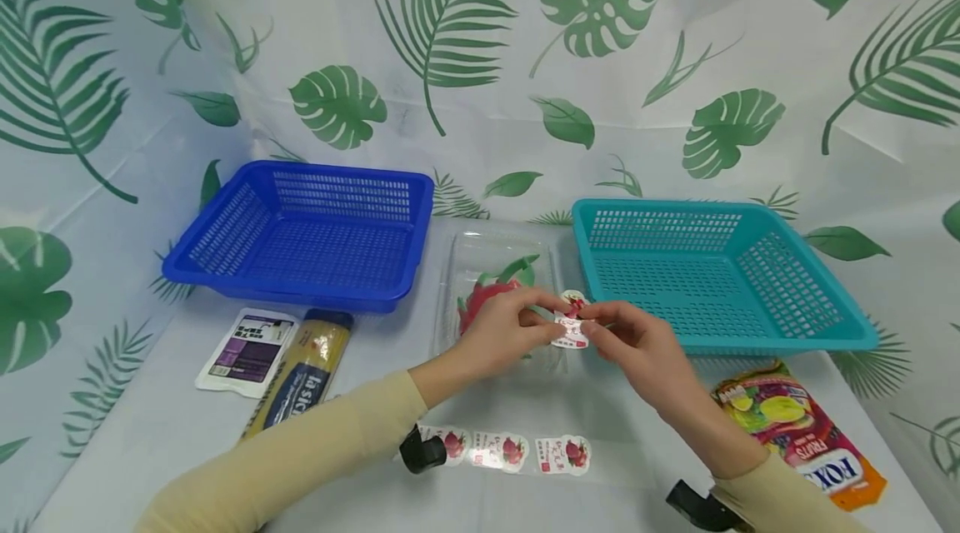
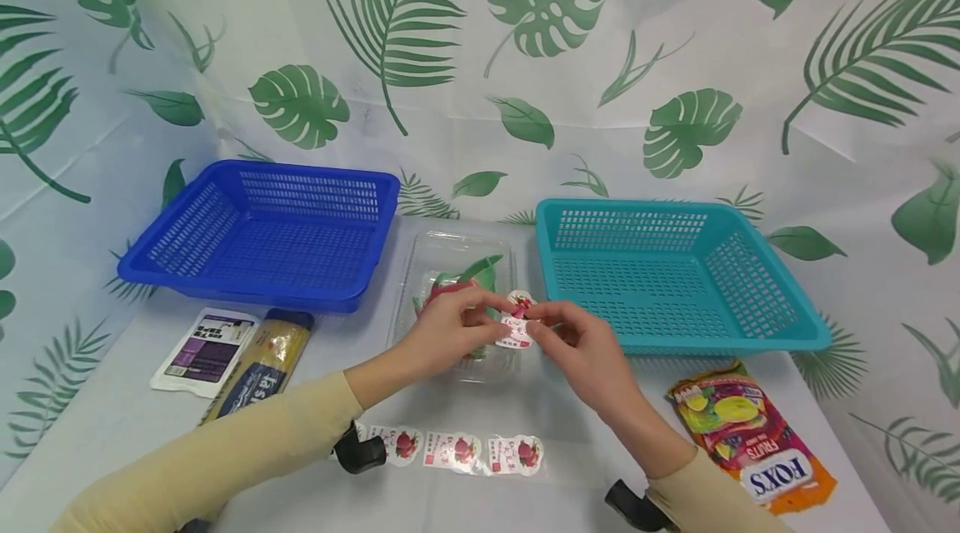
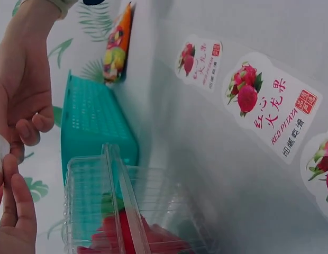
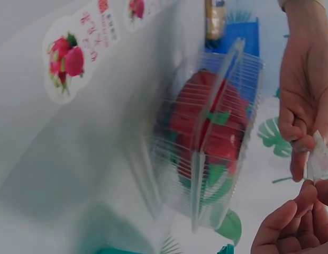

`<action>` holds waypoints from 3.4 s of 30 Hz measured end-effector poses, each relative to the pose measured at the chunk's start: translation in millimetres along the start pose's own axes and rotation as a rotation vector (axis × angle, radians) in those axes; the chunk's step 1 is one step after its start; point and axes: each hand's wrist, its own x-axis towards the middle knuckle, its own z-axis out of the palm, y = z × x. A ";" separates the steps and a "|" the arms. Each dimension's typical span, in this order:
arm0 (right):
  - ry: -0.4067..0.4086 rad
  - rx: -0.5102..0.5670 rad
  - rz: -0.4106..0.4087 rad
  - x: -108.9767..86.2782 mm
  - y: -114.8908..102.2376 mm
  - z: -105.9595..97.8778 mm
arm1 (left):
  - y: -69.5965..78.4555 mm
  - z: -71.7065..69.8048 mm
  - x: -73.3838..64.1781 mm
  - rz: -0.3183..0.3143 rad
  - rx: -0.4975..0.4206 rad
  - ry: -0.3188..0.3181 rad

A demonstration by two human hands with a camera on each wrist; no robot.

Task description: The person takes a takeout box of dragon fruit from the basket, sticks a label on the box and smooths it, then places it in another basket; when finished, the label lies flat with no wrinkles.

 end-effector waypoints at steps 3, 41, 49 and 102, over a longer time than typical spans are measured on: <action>-0.002 -0.008 -0.022 3.5 1.8 2.0 | 0.3 -2.3 0.3 0.001 0.013 0.013; -0.091 0.053 0.086 53.6 -8.5 35.8 | -9.3 -41.7 13.8 -0.093 0.303 0.092; -0.111 0.017 0.046 69.4 -7.6 42.6 | -12.4 -47.8 20.7 -0.015 0.410 0.096; -0.176 -0.232 -0.092 91.7 -15.5 51.1 | -14.4 -60.4 29.2 -0.007 0.583 -0.012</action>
